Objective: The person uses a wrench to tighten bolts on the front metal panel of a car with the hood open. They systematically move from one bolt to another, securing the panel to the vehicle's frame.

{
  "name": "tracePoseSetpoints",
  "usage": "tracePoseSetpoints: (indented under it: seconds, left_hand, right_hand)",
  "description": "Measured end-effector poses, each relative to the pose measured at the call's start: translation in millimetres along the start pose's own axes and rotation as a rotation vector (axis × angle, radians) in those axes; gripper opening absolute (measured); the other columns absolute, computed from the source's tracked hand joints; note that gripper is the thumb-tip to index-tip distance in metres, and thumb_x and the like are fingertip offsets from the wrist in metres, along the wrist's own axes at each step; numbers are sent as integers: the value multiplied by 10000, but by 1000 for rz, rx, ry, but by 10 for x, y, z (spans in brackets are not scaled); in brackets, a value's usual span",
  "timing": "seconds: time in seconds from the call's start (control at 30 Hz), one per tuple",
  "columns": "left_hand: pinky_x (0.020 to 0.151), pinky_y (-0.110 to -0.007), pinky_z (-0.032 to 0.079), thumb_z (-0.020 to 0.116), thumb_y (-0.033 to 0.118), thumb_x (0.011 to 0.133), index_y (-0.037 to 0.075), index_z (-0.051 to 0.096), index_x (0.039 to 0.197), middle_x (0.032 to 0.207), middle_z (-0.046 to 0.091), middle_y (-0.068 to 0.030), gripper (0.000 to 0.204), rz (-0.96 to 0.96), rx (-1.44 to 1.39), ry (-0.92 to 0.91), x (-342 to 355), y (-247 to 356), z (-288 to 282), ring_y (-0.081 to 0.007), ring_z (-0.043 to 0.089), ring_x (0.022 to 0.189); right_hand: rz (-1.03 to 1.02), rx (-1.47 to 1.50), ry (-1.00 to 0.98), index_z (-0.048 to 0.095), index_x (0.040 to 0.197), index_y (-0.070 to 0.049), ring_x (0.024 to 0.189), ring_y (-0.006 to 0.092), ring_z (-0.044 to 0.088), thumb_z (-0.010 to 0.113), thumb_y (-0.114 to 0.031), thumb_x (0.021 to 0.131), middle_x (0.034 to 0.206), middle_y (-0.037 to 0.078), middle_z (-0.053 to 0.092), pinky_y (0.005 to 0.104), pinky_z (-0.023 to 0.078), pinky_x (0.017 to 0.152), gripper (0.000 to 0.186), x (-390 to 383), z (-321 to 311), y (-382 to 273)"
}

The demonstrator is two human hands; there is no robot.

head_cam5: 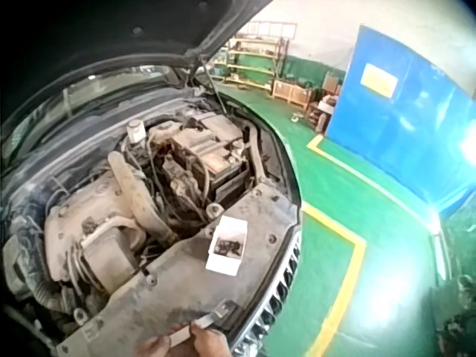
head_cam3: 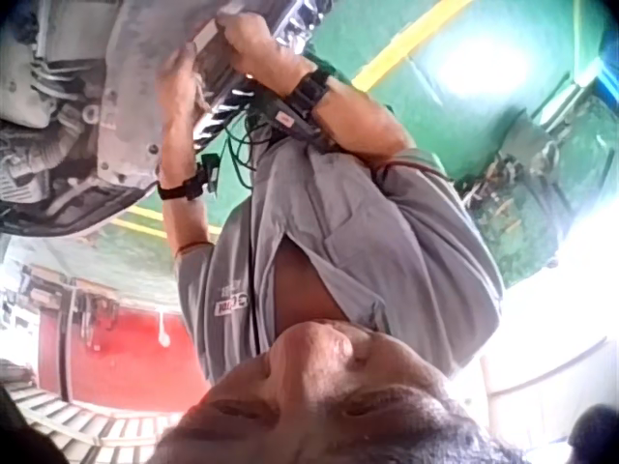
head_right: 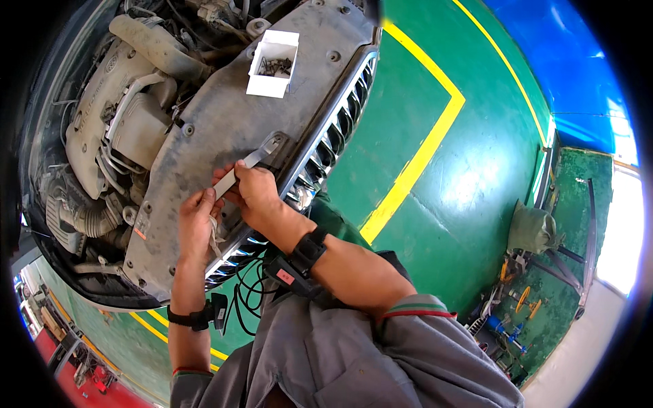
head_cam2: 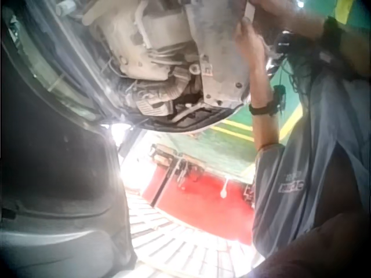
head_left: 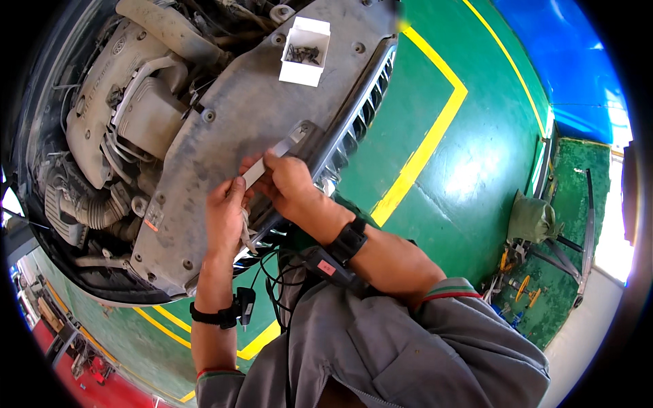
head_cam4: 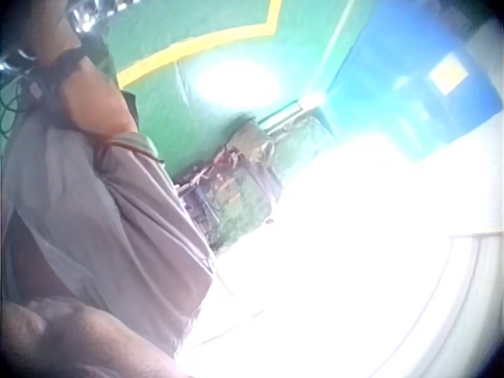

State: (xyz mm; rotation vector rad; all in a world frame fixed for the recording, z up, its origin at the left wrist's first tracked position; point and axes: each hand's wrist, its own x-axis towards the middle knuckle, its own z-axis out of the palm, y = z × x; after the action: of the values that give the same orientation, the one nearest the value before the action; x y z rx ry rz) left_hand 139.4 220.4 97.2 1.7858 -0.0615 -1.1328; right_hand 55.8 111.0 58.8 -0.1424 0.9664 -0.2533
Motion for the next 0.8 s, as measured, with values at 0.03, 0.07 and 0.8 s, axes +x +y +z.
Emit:
tracePoseSetpoints:
  seconds: [0.03,0.07,0.8]
  left_hand:
    - [597,-254,397,592,269,1023,-9,696,993,773,616,-8,298,17,54,43,70,-106,-33,-79,511,664]
    - [599,-258,398,593,262,1021,-8,692,979,769,614,-8,291,30,59,33,141,-242,-96,-81,509,664]
    - [563,-306,392,579,233,1009,-20,653,858,695,599,-25,304,285,144,86,85,-207,92,-107,488,600]
  right_hand:
    - [-33,-33,3,576,1101,-15,986,267,673,426,-276,1081,1085,134,674,406,548,846,302,56,-24,91]
    - [-51,-37,-1,573,1105,-14,998,270,673,433,-272,1079,1085,135,674,407,549,862,295,60,-33,149]
    - [57,-205,-50,604,1121,24,970,286,682,465,-242,1069,1086,147,682,399,577,864,305,-35,-235,-177]
